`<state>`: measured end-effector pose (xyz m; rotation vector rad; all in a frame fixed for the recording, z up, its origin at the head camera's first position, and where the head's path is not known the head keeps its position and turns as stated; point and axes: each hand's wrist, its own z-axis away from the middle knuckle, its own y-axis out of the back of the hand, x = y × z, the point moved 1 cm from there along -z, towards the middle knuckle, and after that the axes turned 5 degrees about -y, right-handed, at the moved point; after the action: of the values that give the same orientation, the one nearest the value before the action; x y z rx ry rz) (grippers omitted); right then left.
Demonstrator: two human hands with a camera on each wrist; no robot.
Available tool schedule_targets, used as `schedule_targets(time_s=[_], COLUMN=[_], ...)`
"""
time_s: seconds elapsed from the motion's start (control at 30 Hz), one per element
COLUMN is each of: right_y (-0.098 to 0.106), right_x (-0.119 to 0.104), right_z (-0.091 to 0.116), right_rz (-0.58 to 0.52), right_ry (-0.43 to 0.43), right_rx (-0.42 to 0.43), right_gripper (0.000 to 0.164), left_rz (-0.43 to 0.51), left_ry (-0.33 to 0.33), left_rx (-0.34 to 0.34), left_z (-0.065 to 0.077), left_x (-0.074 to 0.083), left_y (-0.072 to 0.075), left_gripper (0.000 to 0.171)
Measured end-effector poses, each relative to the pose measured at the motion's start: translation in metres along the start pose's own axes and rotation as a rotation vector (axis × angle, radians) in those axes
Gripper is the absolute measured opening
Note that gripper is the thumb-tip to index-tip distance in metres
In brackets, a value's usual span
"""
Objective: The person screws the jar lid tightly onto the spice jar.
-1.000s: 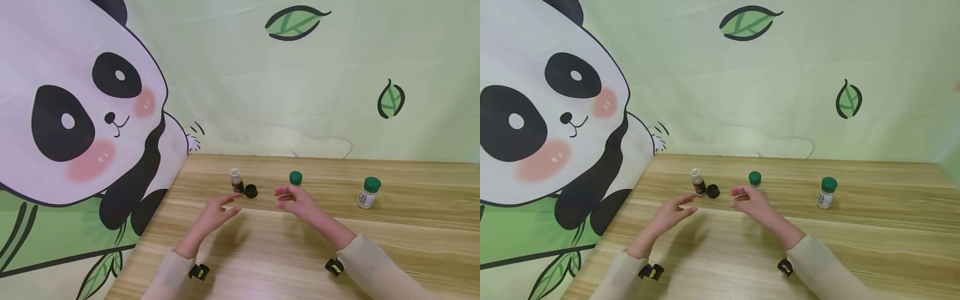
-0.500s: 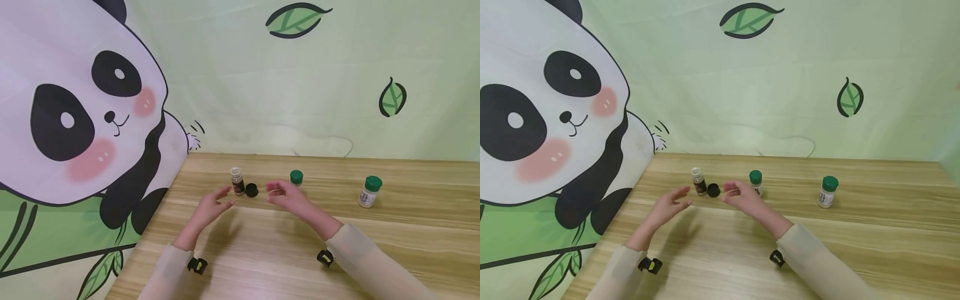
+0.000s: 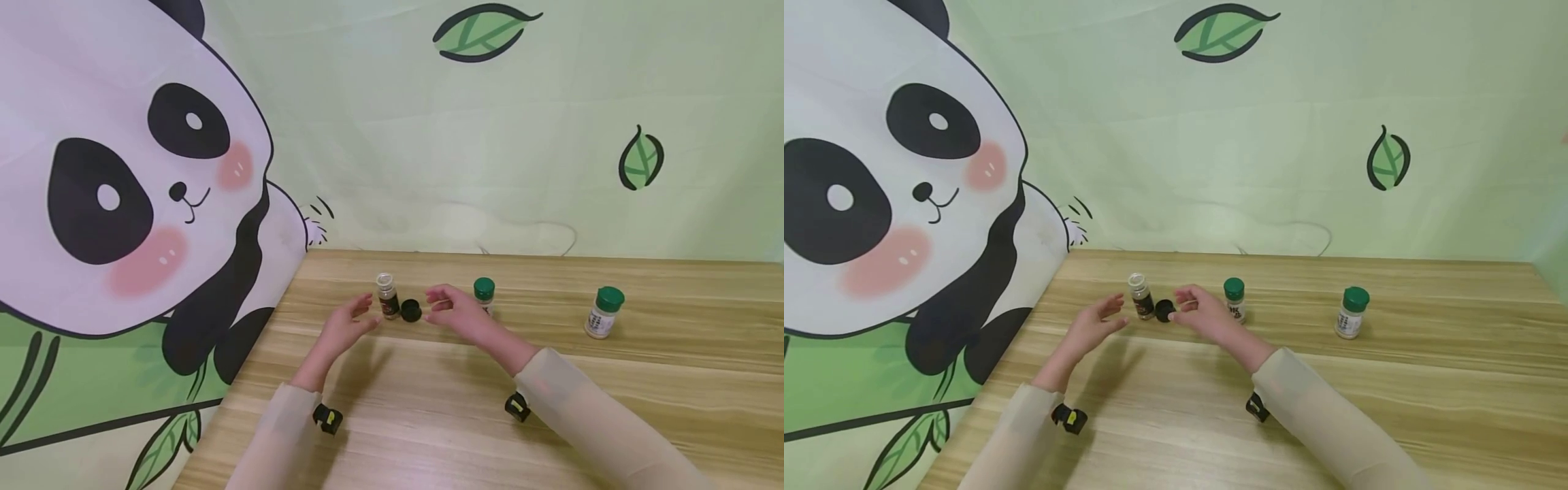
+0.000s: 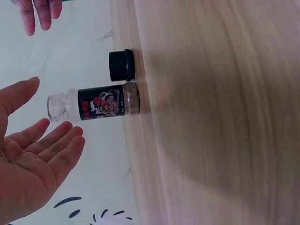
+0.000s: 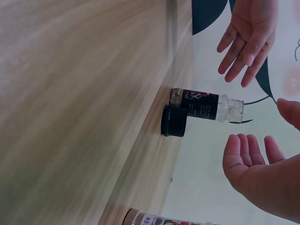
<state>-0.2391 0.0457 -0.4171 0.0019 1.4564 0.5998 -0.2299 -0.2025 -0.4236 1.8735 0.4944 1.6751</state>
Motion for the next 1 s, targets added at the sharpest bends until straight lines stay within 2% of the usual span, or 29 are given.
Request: schedule_targets(time_s=[0.1, 0.37, 0.47, 0.73, 1.0], right_y=[-0.001, -0.003, -0.004, -0.009, -0.014], right_x=[0.000, 0.006, 0.011, 0.015, 0.020], right_z=[-0.005, -0.017, -0.022, -0.030, -0.044], right_rz=[0.007, 0.058, 0.064, 0.075, 0.109], right_ry=[-0.011, -0.039, -0.064, -0.092, -0.111], right_rx=[-0.001, 0.008, 0.012, -0.016, -0.025], right_gripper=[0.054, 0.057, 0.057, 0.060, 0.065], left_rz=[0.020, -0.033, -0.021, 0.022, 0.024], left_ry=[0.014, 0.020, 0.027, 0.028, 0.017], left_rx=[-0.004, -0.002, 0.004, 0.002, -0.018], left_z=[-0.006, -0.021, -0.026, -0.038, -0.053], left_x=[0.000, 0.000, -0.002, -0.011, -0.018], left_y=[0.001, 0.003, 0.002, -0.003, -0.011], left_gripper=[0.063, 0.064, 0.066, 0.070, 0.077])
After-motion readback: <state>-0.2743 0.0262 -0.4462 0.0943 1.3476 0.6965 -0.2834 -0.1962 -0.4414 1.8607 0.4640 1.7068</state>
